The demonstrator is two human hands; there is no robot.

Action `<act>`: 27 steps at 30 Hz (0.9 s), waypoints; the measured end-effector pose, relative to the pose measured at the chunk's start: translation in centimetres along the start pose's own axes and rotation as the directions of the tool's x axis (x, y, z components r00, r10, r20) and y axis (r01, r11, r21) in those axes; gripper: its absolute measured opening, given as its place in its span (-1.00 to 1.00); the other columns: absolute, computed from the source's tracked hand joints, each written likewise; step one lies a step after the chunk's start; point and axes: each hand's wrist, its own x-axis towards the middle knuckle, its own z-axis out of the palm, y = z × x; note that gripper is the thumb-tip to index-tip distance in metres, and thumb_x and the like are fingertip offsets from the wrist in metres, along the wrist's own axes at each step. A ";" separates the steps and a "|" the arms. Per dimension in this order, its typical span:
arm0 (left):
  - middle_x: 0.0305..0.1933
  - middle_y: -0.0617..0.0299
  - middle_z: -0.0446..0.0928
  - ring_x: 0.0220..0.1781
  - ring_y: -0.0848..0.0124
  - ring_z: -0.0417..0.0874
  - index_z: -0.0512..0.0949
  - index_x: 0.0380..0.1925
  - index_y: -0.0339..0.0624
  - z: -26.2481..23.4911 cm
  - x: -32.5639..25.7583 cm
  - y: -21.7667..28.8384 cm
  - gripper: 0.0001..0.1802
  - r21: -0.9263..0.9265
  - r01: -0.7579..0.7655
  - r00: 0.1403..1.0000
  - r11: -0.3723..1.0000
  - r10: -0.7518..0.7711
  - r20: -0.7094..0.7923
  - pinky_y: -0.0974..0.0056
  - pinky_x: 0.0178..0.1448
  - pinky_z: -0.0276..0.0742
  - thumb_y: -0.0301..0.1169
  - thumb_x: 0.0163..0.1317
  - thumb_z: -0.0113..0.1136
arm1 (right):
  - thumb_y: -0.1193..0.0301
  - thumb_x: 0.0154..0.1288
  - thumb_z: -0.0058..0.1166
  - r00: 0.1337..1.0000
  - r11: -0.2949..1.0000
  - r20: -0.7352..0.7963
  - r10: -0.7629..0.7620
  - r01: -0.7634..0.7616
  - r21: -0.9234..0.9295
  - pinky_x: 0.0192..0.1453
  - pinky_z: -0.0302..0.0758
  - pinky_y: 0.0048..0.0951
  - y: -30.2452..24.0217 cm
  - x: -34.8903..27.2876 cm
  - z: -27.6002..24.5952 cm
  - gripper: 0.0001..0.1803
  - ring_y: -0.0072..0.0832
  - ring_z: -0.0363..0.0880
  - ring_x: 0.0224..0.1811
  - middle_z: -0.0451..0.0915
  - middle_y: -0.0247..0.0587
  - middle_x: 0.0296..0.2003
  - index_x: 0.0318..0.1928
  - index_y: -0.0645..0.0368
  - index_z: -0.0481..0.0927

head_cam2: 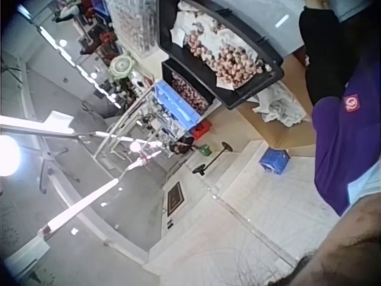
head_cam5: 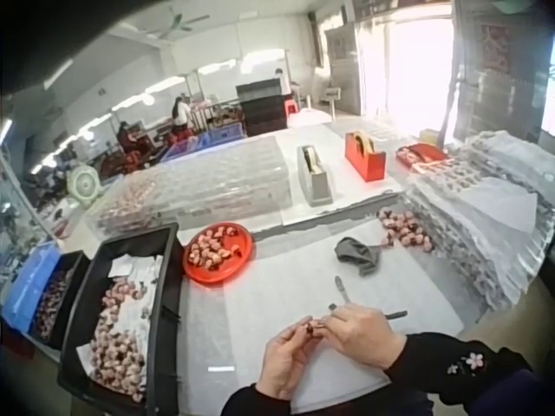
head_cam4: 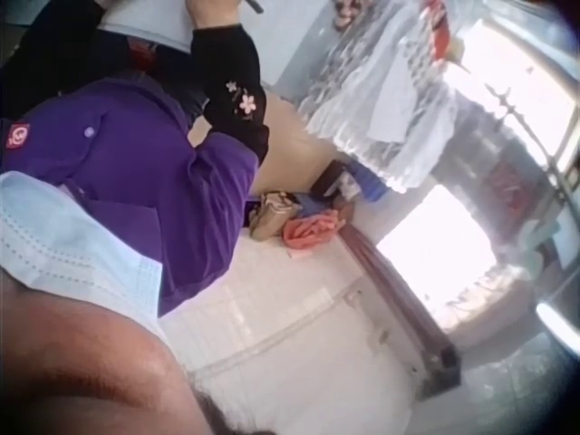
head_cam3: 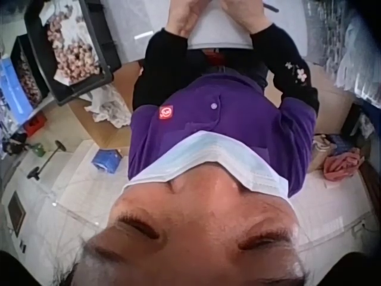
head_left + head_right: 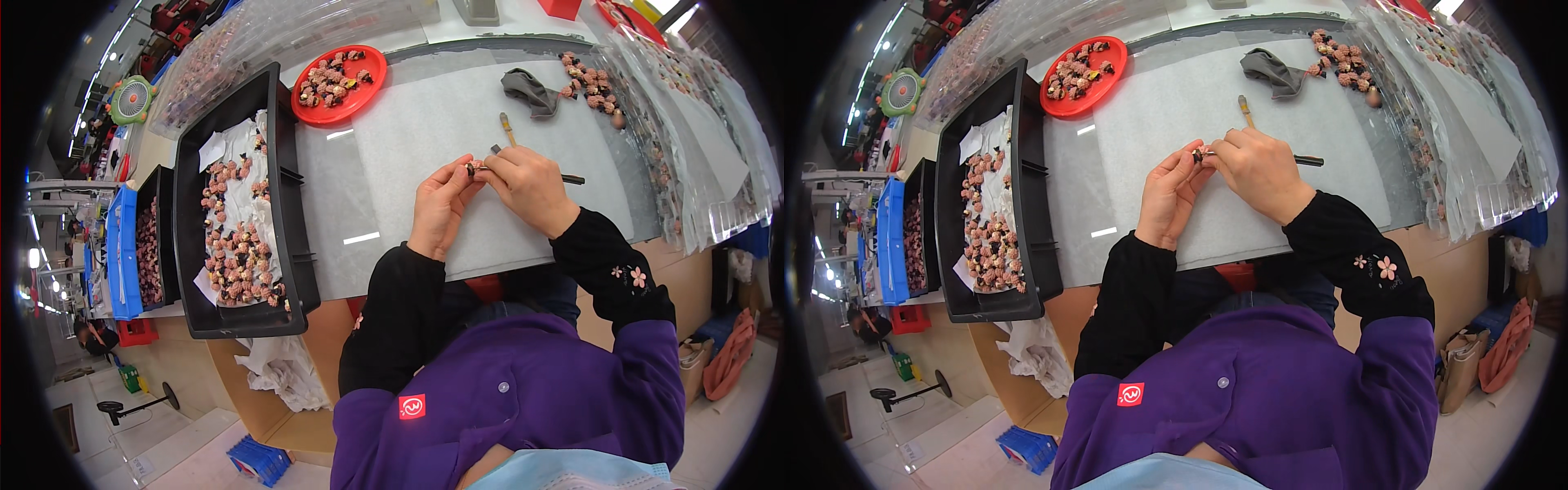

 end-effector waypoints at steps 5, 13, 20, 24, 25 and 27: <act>-0.14 0.07 0.52 -0.11 0.40 0.56 0.39 -0.03 -0.44 0.1 0.0 0.0 -0.66 0.008 -0.001 1.000 1.000 0.001 -0.006 0.31 0.08 0.48 -0.44 0.25 0.03 | 0.36 0.02 0.16 1.000 1.000 -0.004 -0.023 0.022 -0.006 -0.48 0.45 -0.44 0.2 0.0 0.1 -0.89 -0.43 0.51 -0.48 0.49 -0.36 -0.55 -0.48 0.11 0.57; -0.13 0.06 0.52 -0.10 0.38 0.55 0.40 -0.04 -0.45 0.1 0.0 0.1 -0.67 0.010 -0.006 1.000 1.000 0.006 -0.008 0.29 0.08 0.48 -0.47 0.24 0.03 | 0.36 0.03 0.15 1.000 1.000 -0.003 0.029 -0.029 0.001 -0.48 0.45 -0.41 -0.1 -0.1 0.1 -0.88 -0.40 0.50 -0.48 0.47 -0.34 -0.57 -0.49 0.13 0.55; -0.12 0.06 0.52 -0.09 0.37 0.55 0.40 -0.03 -0.44 0.1 0.0 0.0 -0.67 0.011 -0.010 1.000 1.000 0.010 0.009 0.29 0.09 0.48 -0.47 0.24 0.03 | 0.35 0.04 0.14 0.998 0.998 -0.004 0.055 -0.055 -0.006 -0.49 0.44 -0.41 -0.1 -0.5 0.3 -0.87 -0.41 0.50 -0.48 0.46 -0.33 -0.57 -0.48 0.13 0.54; -0.13 0.07 0.52 -0.09 0.38 0.55 0.41 -0.05 -0.41 0.0 0.0 -0.1 -0.69 0.005 -0.011 1.000 1.000 0.010 0.007 0.30 0.08 0.48 -0.47 0.24 0.04 | 0.34 0.04 0.15 0.999 0.998 -0.025 0.027 -0.029 -0.053 -0.50 0.43 -0.43 -0.4 -0.5 0.3 -0.86 -0.43 0.49 -0.48 0.45 -0.34 -0.57 -0.47 0.13 0.54; -0.13 0.08 0.52 -0.09 0.39 0.55 0.42 -0.05 -0.40 -0.1 0.0 -0.1 -0.70 -0.002 -0.014 1.000 1.000 0.014 0.012 0.30 0.08 0.48 -0.46 0.24 0.04 | 0.34 0.03 0.15 1.000 0.998 -0.030 0.010 -0.012 -0.066 -0.50 0.43 -0.44 -0.4 -0.5 0.3 -0.86 -0.44 0.48 -0.48 0.44 -0.35 -0.57 -0.47 0.12 0.54; -0.13 0.08 0.52 -0.09 0.39 0.54 0.42 -0.06 -0.40 -0.1 0.0 -0.1 -0.70 0.001 -0.012 1.000 1.000 0.012 0.007 0.30 0.08 0.48 -0.46 0.24 0.04 | 0.33 0.03 0.15 0.999 0.997 -0.034 -0.008 0.005 -0.079 -0.50 0.43 -0.45 -0.5 -0.6 0.4 -0.86 -0.45 0.47 -0.49 0.44 -0.36 -0.57 -0.47 0.12 0.54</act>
